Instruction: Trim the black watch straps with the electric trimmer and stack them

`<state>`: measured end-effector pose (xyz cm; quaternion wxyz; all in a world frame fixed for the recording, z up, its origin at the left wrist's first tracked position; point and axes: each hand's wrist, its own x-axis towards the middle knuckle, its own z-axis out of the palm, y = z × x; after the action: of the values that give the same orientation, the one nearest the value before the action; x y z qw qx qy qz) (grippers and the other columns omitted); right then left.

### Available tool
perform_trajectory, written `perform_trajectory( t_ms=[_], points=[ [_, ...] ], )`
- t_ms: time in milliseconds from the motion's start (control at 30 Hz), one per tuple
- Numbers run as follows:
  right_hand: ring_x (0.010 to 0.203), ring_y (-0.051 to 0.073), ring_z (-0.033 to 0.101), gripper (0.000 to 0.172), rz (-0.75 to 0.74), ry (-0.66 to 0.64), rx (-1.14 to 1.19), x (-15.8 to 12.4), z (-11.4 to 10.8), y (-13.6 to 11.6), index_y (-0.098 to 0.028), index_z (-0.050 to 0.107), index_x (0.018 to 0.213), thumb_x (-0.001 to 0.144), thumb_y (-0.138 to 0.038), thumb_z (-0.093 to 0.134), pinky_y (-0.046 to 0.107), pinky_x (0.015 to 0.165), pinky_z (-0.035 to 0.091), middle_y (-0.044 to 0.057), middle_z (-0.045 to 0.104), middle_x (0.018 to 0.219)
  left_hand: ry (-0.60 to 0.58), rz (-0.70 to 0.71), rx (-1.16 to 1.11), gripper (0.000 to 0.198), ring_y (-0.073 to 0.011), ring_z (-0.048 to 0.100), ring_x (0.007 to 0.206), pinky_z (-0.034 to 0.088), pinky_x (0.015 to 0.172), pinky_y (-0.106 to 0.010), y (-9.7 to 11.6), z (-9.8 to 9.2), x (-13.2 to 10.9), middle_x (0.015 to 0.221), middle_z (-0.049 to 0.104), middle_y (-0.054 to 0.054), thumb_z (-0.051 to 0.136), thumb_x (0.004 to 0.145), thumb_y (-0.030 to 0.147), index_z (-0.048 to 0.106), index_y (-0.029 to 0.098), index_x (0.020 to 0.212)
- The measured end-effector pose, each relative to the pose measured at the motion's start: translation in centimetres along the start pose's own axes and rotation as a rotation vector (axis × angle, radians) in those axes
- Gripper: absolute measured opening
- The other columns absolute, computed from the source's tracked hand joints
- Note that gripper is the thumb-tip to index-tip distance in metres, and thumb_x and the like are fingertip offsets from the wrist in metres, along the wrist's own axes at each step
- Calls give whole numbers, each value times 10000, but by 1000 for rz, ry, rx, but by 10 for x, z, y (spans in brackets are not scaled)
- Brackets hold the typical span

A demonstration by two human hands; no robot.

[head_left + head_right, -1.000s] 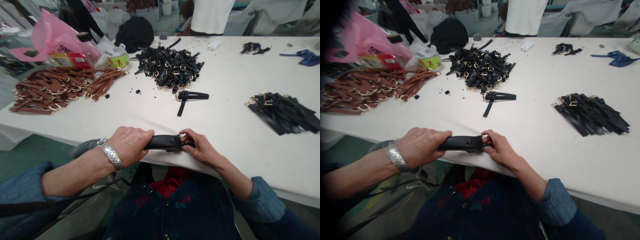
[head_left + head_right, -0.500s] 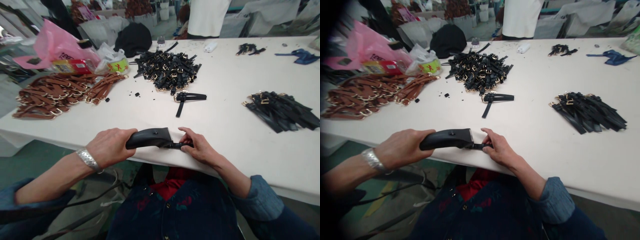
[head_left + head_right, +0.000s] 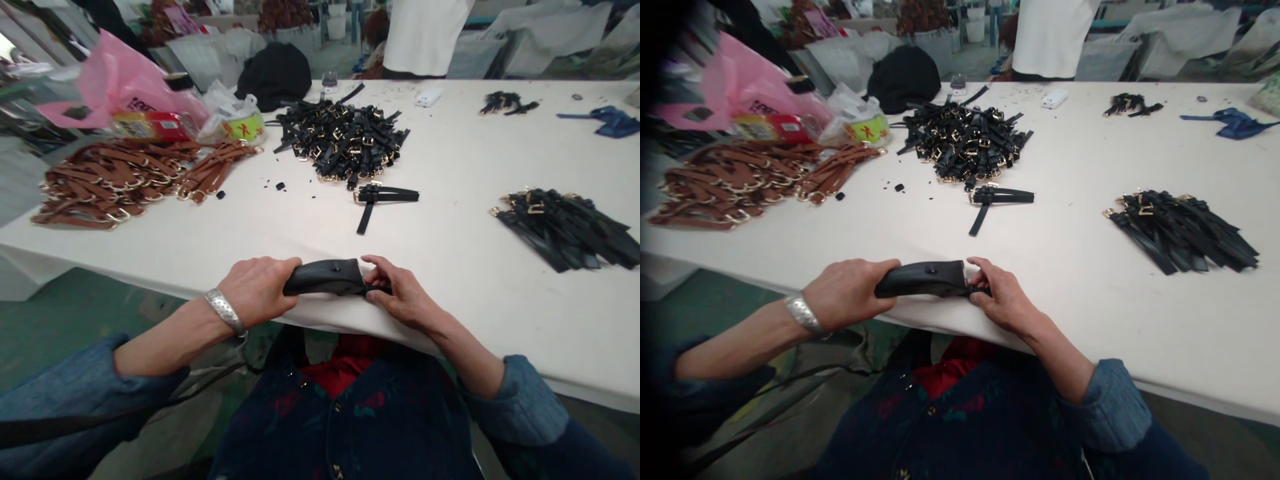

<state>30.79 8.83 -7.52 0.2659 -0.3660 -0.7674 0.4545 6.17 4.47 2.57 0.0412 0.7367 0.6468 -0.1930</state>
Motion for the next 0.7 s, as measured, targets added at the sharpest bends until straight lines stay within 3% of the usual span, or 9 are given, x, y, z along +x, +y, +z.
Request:
perform_trajectory(
  t_ms=[133,233,367,567,700],
  points=[
    [799,135,553,515,2,-10,-53,-1,-1,-4,-221,492,1218,722,-105,572,306,799,441,9,626,909,14,-93,-92,330,-251,623,676,380,559,-307,-26,9,-10,743,673,-56,448,700,381,599,257,966],
    [791,138,556,433,5,-8,-81,-1,-1,-6,-218,543,1138,719,-114,578,305,783,442,10,627,892,-28,-82,-45,348,-272,625,685,376,565,-323,-38,11,-20,727,672,-61,474,693,406,613,266,979],
    [797,137,566,382,-5,-1,-76,-1,-1,-5,-215,565,1086,717,-113,581,295,772,441,6,626,876,-81,-33,7,315,-270,627,684,375,568,-328,-33,10,-23,741,678,-68,478,695,393,623,265,945],
    [808,140,574,353,9,16,-83,-1,1,-3,-219,579,1064,723,-127,594,288,760,441,4,620,866,-17,-9,-25,352,-221,621,679,389,579,-297,-16,12,-4,756,683,-59,483,696,398,617,236,980],
    [809,140,577,344,-9,11,-78,-2,1,-3,-216,578,1058,726,-127,595,289,765,445,6,626,875,8,-29,-93,365,-207,618,661,388,566,-287,-19,15,-1,768,687,-51,487,684,377,613,232,995]
  ],
)
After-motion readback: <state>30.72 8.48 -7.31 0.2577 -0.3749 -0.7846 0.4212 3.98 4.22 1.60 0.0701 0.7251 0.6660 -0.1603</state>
